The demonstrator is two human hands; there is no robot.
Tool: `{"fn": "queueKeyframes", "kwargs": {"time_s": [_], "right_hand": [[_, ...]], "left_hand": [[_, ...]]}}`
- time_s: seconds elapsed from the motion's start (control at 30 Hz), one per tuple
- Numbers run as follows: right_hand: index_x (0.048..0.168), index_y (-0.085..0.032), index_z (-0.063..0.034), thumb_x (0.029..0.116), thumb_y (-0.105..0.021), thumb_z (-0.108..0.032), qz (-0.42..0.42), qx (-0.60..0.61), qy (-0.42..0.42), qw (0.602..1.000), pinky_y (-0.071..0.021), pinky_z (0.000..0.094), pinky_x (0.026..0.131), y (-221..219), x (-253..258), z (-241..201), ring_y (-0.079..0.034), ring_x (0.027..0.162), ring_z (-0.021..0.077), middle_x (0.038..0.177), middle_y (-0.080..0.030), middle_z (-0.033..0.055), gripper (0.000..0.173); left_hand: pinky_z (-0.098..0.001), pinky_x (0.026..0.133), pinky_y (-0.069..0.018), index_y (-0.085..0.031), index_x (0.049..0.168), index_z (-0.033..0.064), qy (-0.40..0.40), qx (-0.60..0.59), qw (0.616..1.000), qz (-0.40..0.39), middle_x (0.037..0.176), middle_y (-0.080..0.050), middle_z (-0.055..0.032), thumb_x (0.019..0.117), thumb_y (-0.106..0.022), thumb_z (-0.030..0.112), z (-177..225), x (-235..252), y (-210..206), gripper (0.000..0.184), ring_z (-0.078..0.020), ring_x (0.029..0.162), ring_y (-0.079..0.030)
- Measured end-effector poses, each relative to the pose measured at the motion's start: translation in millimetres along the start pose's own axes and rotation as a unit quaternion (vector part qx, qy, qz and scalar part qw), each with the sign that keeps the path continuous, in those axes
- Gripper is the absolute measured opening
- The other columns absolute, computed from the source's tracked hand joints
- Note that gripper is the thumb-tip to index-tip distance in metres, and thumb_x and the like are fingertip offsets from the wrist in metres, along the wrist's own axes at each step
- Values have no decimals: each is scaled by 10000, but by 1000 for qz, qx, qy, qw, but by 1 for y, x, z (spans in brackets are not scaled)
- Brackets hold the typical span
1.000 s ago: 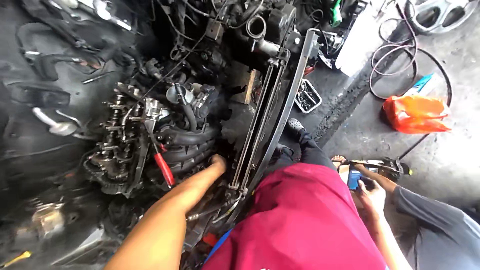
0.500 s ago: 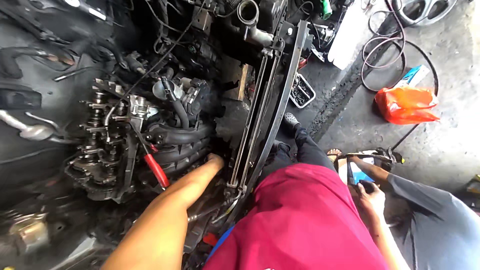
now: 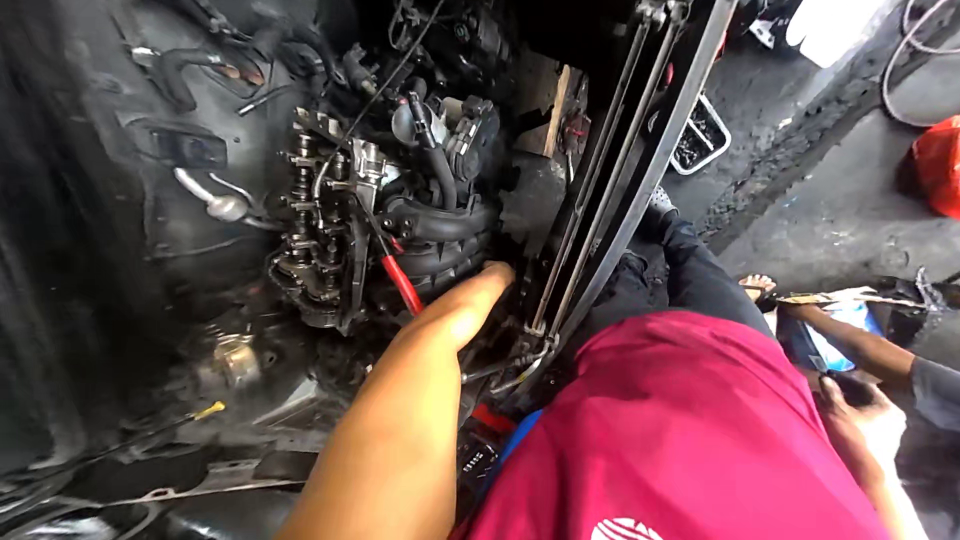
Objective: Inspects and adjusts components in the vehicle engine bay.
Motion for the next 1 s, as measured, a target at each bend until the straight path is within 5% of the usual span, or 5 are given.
{"fn": "queueKeyframes", "kwargs": {"time_s": [0.43, 0.57, 0.7, 1.0], "right_hand": [[1259, -634, 85, 1004, -599, -127, -4, -3, -5, 1000, -449, 540, 1079, -2, -2, 13, -628, 1196, 393, 1245, -645, 315, 334], [1254, -627, 97, 998, -606, -135, -6, 0, 0, 1000, -450, 533, 1076, -7, -5, 16, -625, 1194, 400, 1243, -643, 319, 346], [1245, -634, 98, 996, -605, -94, -14, -4, 4, 1000, -462, 520, 1059, -11, -4, 6, -637, 1169, 393, 1224, -649, 322, 316], [1248, -628, 96, 1004, -597, -92, -3, 44, 13, 999, -507, 471, 993, -17, 15, -12, -665, 1082, 332, 1203, -653, 306, 309]], "left_hand": [[-623, 1011, -472, -657, 1187, -29, -5, 13, 1000, -10, 1296, -635, -234, 946, -681, 228, 1, 9, 5, 353, -408, 1236, -602], [-630, 1068, -426, -618, 1269, -64, 0, -17, 1000, -12, 1385, -583, -267, 1033, -567, 219, 0, -4, 7, 371, -431, 1314, -549], [-609, 1011, -469, -657, 1176, -45, -12, 85, 996, -18, 1300, -628, -234, 928, -701, 252, 3, -2, 0, 389, -402, 1237, -596], [-597, 948, -508, -648, 1164, -57, 26, 101, 994, -16, 1267, -636, -245, 984, -609, 206, 1, -2, -11, 321, -401, 1187, -626]]}}
Point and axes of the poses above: each hand's wrist, its own x-axis towards the middle knuckle, its own y-axis out of the back of the hand, z = x × y, the point moved 4 cm from there along x, towards the middle knuckle
